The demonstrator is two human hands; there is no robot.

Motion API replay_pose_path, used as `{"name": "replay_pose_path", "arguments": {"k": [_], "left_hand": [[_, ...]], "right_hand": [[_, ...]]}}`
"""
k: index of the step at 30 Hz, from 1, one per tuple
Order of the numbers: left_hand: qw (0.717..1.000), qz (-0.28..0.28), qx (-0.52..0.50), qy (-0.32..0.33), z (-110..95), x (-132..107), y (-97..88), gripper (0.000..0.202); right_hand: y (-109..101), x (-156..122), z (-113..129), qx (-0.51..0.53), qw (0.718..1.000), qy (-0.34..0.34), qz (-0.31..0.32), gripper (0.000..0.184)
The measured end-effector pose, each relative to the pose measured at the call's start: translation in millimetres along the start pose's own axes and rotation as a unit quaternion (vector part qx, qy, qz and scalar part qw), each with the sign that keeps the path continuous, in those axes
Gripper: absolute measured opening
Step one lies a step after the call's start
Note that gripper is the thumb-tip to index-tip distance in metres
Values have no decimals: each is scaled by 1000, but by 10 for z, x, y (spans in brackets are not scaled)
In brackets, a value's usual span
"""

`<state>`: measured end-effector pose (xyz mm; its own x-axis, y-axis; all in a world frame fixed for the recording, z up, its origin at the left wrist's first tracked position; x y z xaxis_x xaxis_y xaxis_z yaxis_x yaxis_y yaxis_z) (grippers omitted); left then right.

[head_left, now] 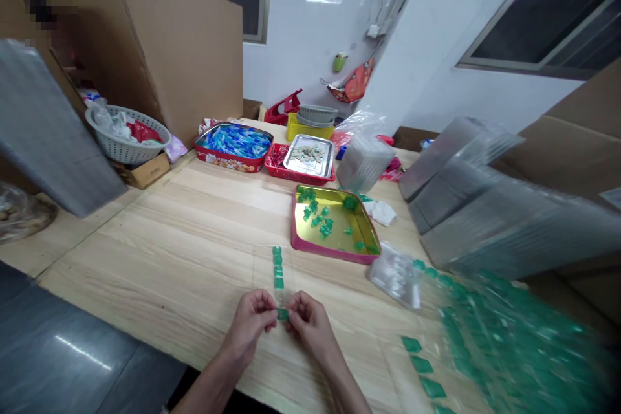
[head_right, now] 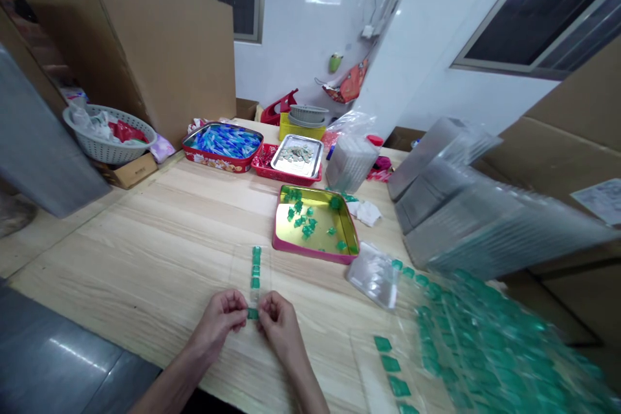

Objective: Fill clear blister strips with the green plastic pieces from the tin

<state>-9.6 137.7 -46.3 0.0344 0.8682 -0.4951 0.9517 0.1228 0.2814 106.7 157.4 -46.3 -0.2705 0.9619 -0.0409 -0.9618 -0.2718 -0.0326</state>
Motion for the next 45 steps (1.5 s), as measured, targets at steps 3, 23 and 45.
{"name": "replay_pose_path", "arguments": {"k": [3,23,45], "left_hand": [[988,-47,126,80,-179,75,-1,12],[833,-124,521,138,-475,398,127,19],[996,-62,62,33,-302,160,-364,33]], "right_hand": [[-87,76,228,-146,986,-78,-36,10],[57,357,405,-438,888,-138,-27,20],[-164,266,406,-486,865,-71,-99,23]]}}
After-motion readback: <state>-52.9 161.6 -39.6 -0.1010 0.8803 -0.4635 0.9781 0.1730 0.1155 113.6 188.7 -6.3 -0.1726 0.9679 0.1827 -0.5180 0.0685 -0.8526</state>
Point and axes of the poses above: each hand's wrist, its own x-axis towards the middle knuckle, its own y-axis out of the palm, z = x × y, the point moved 10 cm from there along x, towards the middle knuckle, and after that the axes turned 8 degrees about -y, right-handed, at the moved point
